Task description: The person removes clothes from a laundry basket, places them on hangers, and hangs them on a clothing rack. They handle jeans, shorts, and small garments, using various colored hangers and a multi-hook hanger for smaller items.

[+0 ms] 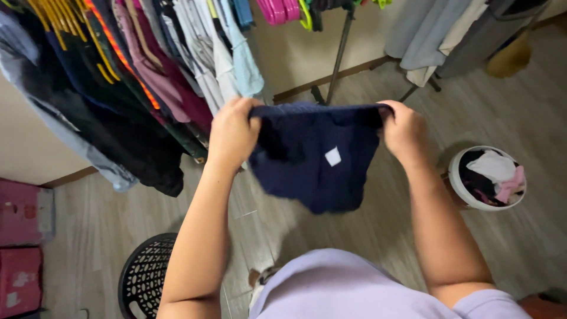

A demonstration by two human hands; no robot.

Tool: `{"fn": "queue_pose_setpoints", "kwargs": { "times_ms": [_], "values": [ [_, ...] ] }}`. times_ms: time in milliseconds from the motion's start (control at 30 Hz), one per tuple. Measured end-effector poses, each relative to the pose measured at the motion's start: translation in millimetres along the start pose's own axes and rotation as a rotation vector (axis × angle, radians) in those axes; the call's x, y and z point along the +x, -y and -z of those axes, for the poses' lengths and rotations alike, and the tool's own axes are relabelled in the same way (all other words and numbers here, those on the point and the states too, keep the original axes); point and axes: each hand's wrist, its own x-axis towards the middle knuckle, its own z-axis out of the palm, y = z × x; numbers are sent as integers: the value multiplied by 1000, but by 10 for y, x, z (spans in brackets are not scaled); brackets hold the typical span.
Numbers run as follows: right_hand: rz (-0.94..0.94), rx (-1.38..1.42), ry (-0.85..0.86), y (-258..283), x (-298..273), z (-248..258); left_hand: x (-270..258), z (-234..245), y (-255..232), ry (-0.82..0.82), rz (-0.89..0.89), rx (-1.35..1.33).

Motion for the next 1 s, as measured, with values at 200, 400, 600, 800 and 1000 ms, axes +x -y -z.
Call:
{"fn": "queue_pose_setpoints", "kwargs": {
  "times_ms": [200, 400, 600, 800, 1000],
  "values": [
    [-427, 927, 127, -550, -23, -327, -200, -1010, 549, -2, 471, -206],
    [-247, 906, 22, -926, -104, -95, -96, -944, 616, 315, 505, 64],
    [-191, 782, 220, -373, -68, 164, 92, -1482, -157, 383, -164, 47],
    [117, -441, 181, -521, -180, 508, 401, -1553, 1129, 60, 58, -216],
    [-789, 209, 20, -1642, -428, -86, 332, -1424, 1290, -8, 587, -1129]
  ]
}}
